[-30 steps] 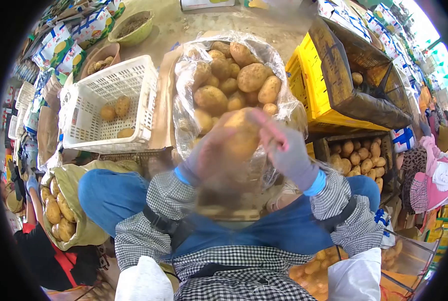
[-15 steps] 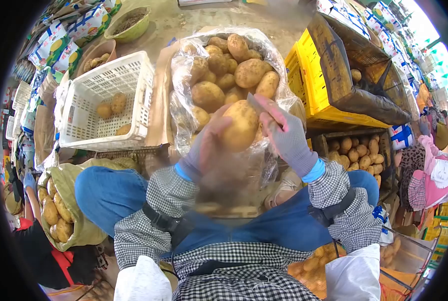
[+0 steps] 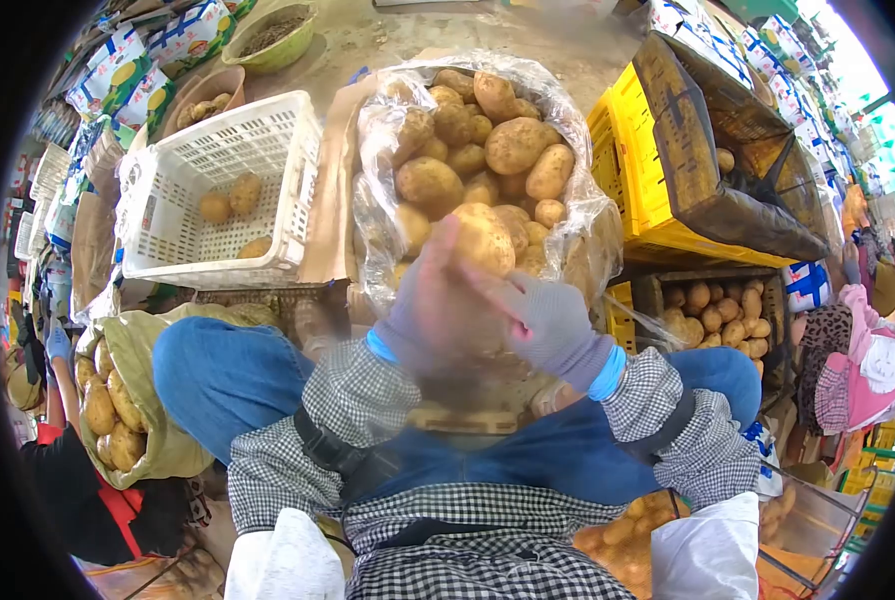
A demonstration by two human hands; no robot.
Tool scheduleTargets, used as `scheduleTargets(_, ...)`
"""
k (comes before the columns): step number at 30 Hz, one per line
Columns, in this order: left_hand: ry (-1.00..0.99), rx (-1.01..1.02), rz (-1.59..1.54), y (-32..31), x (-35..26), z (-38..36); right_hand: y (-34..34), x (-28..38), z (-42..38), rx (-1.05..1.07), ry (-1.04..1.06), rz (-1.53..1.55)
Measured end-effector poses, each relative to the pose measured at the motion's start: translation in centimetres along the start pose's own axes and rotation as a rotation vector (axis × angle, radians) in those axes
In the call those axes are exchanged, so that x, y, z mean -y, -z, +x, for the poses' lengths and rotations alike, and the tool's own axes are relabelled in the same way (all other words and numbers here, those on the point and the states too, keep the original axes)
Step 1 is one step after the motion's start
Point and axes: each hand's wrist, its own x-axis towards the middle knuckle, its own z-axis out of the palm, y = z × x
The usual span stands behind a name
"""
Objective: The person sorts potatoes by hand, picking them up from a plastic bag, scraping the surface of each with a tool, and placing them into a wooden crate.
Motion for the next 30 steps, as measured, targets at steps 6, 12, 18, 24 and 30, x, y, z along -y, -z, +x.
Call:
scheduleTargets(6, 0.089, 0.093, -0.361, -0.1, -0.7, -0.1, 0.3, -0.3, 0.5, -0.102, 0.041, 0.066)
scheduleTargets(12, 0.023, -0.048, -0.310, 0.7, -0.5, 0.0, 0.6, -2.2, 1.4, -0.229, -0.069, 0.336)
scheduleTargets(18, 0.084, -0.182, -0.255, -0.8, -0.5, 0.0, 1.0, -3.5, 0.9, -0.248, -0.277, 0.618)
scheduleTargets(24, 0.067, -0.367, -0.118, -0.5, -0.2, 0.1, 2.2, -1.6, 1.0, -0.191, -0.267, 0.524)
scheduleTargets(30, 0.021, -0.373, -0.003, -0.7, -0.3, 0.3, 1.1, -2.1, 0.0, -0.190, -0.116, 0.310)
